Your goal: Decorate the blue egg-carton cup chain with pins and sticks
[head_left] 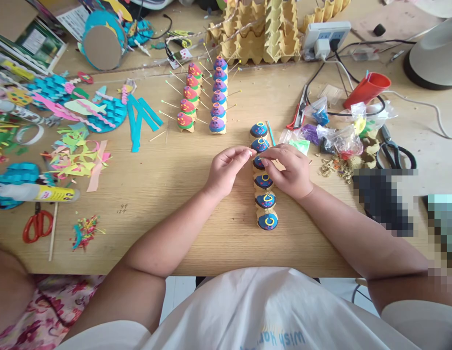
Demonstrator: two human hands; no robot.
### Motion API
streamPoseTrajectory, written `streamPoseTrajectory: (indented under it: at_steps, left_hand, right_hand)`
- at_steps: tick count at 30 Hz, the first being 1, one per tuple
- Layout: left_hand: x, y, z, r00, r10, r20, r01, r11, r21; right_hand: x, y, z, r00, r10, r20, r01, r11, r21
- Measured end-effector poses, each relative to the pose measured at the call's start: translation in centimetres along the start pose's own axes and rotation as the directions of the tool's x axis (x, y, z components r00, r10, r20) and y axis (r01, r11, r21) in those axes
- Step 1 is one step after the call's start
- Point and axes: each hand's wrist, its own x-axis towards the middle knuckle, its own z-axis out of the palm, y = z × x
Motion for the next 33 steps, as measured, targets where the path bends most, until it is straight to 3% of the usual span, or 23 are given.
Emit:
streamPoseTrajectory:
  at_steps: [18, 24, 33]
  left_hand:
    - [-0.04, -0.09, 0.05, 1.000, -0.007, 0.019, 0.007, 1.000, 0.000]
    - [-0.13, -0.06, 0.15, 0.999, 0.025, 0.031, -0.027, 0.997, 0.071]
    - [-0.21, 0.54, 0.60, 0.998, 0.022, 0.054, -0.027, 0.995, 0.100]
  right_hand:
    - [-0.01, 0.25, 0.18, 1.000, -0.004, -0.021, 0.003, 1.000, -0.014]
    - [-0.04, 0.07, 0.13, 1.000, 0.020, 0.007, -0.020, 1.000, 0.005]
    - [0.18, -0.53, 0.02, 0.981, -0.181, 0.062, 0.174, 0.979, 0.109]
